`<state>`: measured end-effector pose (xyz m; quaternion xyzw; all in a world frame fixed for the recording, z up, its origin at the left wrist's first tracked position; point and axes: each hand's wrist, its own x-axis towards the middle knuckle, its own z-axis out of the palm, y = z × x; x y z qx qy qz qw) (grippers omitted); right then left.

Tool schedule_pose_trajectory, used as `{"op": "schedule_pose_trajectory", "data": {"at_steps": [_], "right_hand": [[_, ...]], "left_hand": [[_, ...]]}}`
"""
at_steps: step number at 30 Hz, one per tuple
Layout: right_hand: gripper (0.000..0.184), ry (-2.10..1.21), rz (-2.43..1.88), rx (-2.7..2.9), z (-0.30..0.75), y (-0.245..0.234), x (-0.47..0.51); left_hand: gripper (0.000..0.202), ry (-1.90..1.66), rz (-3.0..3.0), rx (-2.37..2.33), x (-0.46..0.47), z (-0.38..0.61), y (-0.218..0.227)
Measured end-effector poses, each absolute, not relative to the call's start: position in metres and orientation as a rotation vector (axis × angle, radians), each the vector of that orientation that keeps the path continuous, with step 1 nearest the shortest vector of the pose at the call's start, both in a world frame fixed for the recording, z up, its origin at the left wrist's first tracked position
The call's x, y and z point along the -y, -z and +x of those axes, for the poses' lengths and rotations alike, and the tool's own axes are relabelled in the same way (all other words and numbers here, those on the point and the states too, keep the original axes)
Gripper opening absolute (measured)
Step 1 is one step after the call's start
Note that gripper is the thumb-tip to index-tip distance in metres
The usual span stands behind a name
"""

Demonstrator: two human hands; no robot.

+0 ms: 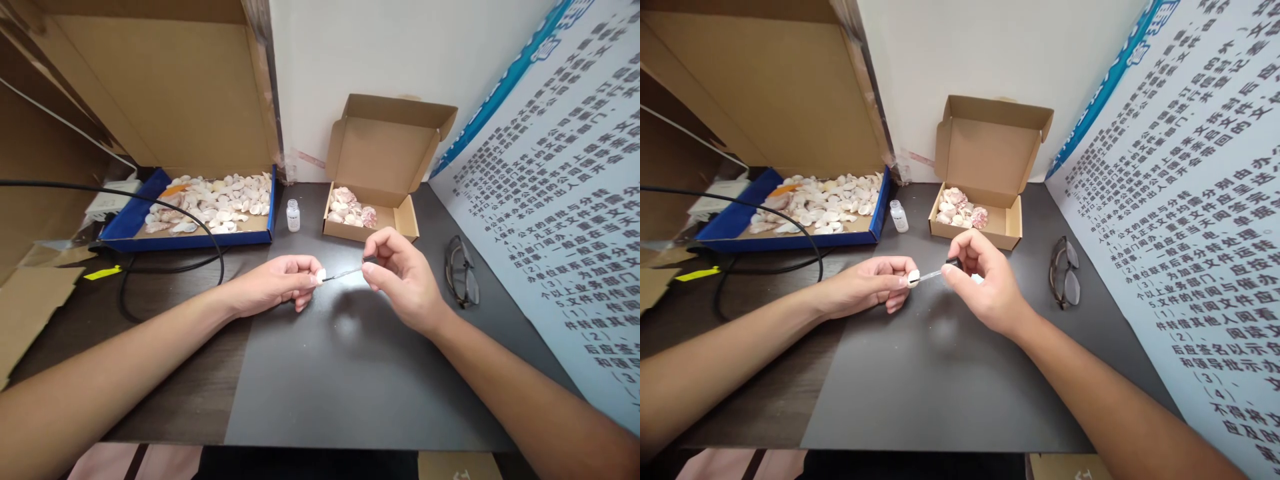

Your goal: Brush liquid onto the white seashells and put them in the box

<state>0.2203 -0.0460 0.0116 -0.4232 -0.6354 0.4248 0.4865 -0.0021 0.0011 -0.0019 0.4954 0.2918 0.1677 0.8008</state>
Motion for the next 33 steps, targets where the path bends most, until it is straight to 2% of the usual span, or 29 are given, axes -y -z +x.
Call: {"op": "schedule_pose_trajectory", "data": {"at_steps": [3, 9, 15, 17, 23, 29, 33], "right_hand": [[0.011, -1.166, -0.992, 1.463, 0.2207, -0.009, 0.0438], [0.018, -0.788, -1.24, 1.699, 0.2182, -0.009, 0.047], [0.009, -1.202, -0.928, 1.453, 0.2219, -0.0078, 0.0463], [0.007, -1.248, -0.907, 1.42, 0.2225, -0.0054, 0.0444], [0.016, -0.827, -1.222, 1.651, 0.2203, -0.0066, 0.0451], [0.009, -1.104, -1.021, 1.525, 0.2213, -0.0061, 0.0455], [0.013, -0.901, -1.184, 1.631, 0.2201, -0.0063, 0.0458]], "left_hand": [[0.022, -0.362, 1.07, -0.625, -0.0009, -0.0021, 0.002], [0.022, -0.364, 1.072, -0.636, -0.0001, -0.0015, 0.0009], [0.019, -0.367, 1.064, -0.617, -0.0006, -0.0019, 0.0011], [0.02, -0.368, 1.062, -0.621, -0.0008, -0.002, 0.0011], [0.021, -0.358, 1.075, -0.633, 0.0, -0.002, 0.0004], [0.023, -0.349, 1.059, -0.644, -0.0001, -0.0022, 0.0003], [0.023, -0.344, 1.053, -0.649, -0.0005, -0.0024, 0.0009]]}}
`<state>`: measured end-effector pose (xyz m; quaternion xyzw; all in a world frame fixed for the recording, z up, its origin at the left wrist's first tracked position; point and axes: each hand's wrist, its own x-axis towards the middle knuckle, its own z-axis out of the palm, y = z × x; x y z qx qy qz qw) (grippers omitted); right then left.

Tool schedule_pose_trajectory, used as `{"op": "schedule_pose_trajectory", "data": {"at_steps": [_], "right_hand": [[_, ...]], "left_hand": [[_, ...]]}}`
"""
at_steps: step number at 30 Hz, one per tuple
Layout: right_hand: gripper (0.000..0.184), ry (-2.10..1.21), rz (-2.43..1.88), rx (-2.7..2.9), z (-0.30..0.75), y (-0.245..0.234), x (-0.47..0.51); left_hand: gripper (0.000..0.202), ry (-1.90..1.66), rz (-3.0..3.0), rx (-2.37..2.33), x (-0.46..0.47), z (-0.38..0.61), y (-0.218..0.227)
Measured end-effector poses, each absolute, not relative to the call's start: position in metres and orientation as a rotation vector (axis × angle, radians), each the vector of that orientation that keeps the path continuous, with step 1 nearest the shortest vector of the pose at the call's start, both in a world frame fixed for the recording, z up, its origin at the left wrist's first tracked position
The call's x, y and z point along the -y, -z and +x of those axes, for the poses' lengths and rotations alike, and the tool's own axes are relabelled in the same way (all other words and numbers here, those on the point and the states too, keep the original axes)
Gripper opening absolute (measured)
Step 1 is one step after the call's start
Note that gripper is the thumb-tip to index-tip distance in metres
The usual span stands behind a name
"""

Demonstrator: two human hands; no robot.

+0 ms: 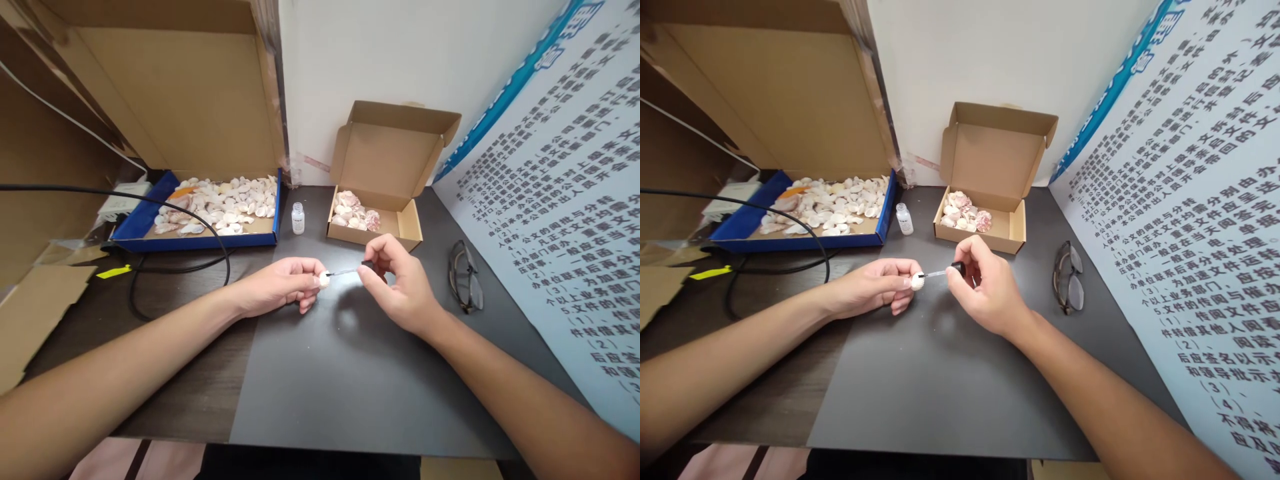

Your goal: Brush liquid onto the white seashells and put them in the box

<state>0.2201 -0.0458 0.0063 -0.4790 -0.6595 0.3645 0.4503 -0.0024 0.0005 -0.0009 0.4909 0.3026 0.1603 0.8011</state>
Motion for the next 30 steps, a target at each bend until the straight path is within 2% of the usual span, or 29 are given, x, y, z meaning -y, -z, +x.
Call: {"op": "schedule_pose_trajectory", "data": {"at_steps": [5, 16, 19, 26, 30], "right_hand": [[0.018, -1.075, -1.066, 1.493, 0.2192, -0.0075, 0.0451], [0.018, -0.95, -1.19, 1.58, 0.219, -0.0063, 0.0449], [0.015, -1.071, -1.096, 1.526, 0.2181, -0.0062, 0.0455], [0.016, -1.091, -1.092, 1.526, 0.219, -0.0064, 0.046], [0.019, -0.933, -1.177, 1.617, 0.2198, -0.0074, 0.0463]], "left_hand": [[0.022, -0.353, 1.047, -0.637, -0.0006, -0.0027, 0.002], [0.02, -0.362, 1.034, -0.637, -0.0007, -0.0029, 0.0026], [0.02, -0.357, 1.034, -0.635, -0.0005, -0.0029, 0.0024], [0.019, -0.364, 1.034, -0.623, -0.0002, -0.0031, 0.0023], [0.018, -0.367, 1.037, -0.613, -0.0006, -0.0028, 0.0026]]}}
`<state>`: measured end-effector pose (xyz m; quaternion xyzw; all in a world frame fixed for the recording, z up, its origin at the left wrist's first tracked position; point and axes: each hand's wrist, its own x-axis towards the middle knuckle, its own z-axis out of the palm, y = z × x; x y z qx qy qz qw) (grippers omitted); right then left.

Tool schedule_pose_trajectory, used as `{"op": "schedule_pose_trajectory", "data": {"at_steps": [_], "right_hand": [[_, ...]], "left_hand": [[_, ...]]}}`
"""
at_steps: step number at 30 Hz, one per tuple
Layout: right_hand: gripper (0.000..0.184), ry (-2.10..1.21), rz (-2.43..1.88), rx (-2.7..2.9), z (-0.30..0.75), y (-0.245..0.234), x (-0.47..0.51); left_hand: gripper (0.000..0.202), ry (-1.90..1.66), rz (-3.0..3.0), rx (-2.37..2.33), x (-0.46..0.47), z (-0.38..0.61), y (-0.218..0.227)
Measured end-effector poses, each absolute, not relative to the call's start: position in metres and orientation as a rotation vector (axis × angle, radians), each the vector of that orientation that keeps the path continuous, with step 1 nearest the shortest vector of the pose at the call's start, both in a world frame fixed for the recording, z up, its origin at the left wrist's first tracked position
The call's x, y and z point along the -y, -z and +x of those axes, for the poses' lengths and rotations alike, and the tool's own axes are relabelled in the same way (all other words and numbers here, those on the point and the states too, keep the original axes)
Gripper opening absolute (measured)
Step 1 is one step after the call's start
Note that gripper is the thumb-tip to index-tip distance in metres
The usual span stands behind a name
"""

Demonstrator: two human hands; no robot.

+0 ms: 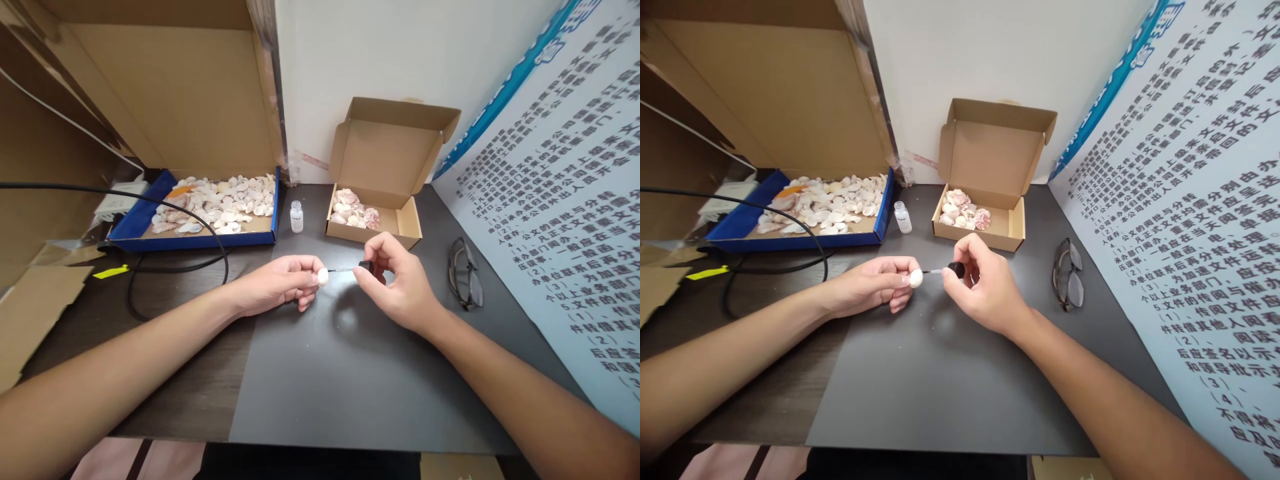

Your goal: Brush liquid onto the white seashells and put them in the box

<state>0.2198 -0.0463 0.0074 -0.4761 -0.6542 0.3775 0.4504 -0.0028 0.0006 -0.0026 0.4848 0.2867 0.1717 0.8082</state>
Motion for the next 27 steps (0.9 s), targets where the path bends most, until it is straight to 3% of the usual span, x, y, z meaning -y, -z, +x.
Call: {"op": "schedule_pose_trajectory", "data": {"at_steps": [18, 27], "right_hand": [[0.016, -1.16, -1.038, 1.506, 0.2196, -0.0082, 0.0441], [0.017, -1.109, -1.066, 1.546, 0.2185, -0.0083, 0.0457]], "left_hand": [[0.017, -0.361, 1.04, -0.627, -0.0005, -0.0023, 0.0021], [0.016, -0.367, 1.039, -0.617, -0.0009, -0.0026, 0.0028]]}}
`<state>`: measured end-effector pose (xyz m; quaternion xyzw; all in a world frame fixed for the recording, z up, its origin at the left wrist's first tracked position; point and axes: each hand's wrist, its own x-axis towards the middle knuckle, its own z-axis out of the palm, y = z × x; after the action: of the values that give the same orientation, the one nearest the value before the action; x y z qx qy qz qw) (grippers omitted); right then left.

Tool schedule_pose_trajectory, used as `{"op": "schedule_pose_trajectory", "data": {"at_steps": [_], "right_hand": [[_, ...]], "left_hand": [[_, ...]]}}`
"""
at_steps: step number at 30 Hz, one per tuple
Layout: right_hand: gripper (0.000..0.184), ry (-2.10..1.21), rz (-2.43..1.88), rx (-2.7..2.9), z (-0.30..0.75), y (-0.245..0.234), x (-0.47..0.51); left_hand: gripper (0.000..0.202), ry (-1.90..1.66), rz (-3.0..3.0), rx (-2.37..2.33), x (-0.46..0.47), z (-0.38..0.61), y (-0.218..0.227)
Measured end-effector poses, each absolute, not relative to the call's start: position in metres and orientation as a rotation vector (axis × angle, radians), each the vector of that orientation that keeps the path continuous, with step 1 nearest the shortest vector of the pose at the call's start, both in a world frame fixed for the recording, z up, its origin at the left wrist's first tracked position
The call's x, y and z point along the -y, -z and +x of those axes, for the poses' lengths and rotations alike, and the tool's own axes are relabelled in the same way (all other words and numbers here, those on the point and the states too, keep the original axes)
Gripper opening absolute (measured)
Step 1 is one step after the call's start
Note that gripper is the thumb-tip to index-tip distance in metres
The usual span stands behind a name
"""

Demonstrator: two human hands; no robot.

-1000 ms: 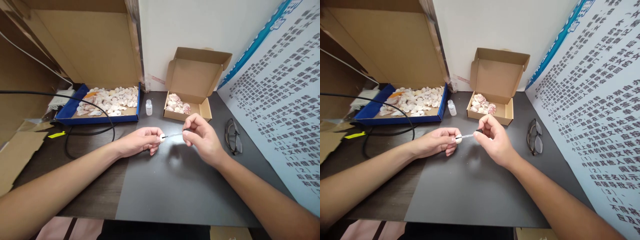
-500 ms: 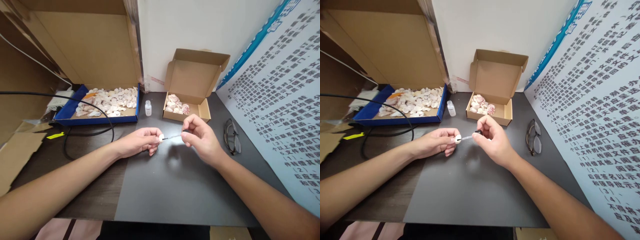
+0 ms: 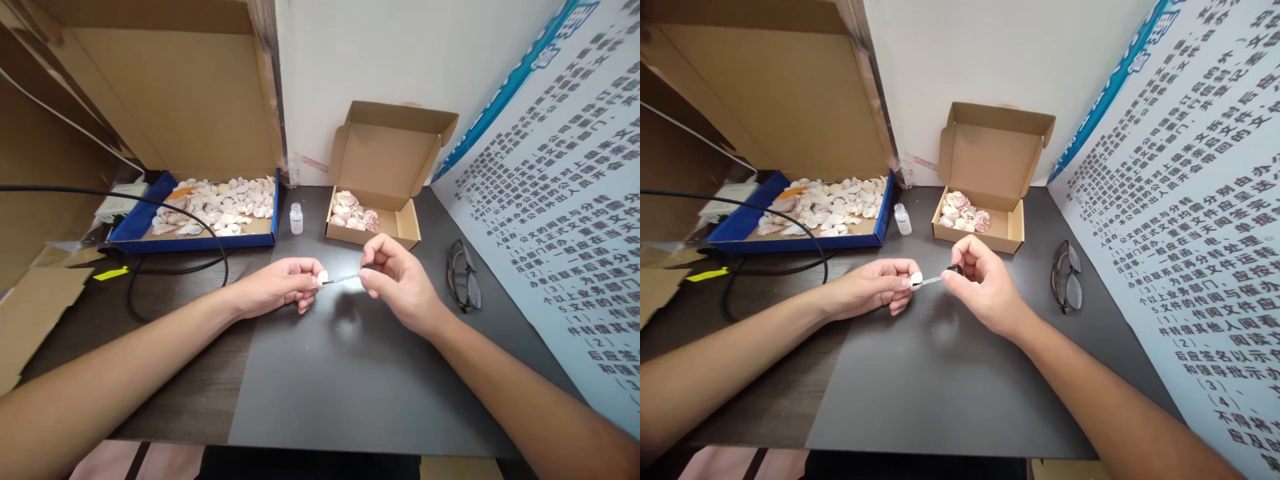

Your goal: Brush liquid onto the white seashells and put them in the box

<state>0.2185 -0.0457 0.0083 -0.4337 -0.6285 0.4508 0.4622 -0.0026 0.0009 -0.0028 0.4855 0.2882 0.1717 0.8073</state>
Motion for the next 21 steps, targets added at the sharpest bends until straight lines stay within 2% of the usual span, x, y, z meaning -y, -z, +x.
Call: {"op": "schedule_pose_trajectory", "data": {"at_steps": [6, 10, 14, 18, 21], "right_hand": [[0.017, -1.089, -1.103, 1.563, 0.2191, -0.0085, 0.0436], [0.018, -0.936, -1.235, 1.612, 0.2206, -0.0091, 0.0421], [0.017, -1.096, -1.126, 1.547, 0.2207, -0.0099, 0.0434], [0.018, -0.965, -1.232, 1.637, 0.2179, -0.0103, 0.0459], [0.017, -1.049, -1.171, 1.602, 0.2166, -0.0111, 0.0461]], "left_hand": [[0.016, -0.365, 1.04, -0.615, -0.0002, -0.0028, 0.002], [0.017, -0.367, 1.046, -0.612, -0.0004, -0.002, 0.0023], [0.017, -0.367, 1.046, -0.621, -0.0008, -0.002, 0.0025], [0.017, -0.366, 1.04, -0.617, -0.0007, -0.0025, 0.002], [0.018, -0.365, 1.044, -0.623, -0.0008, -0.0022, 0.0018]]}}
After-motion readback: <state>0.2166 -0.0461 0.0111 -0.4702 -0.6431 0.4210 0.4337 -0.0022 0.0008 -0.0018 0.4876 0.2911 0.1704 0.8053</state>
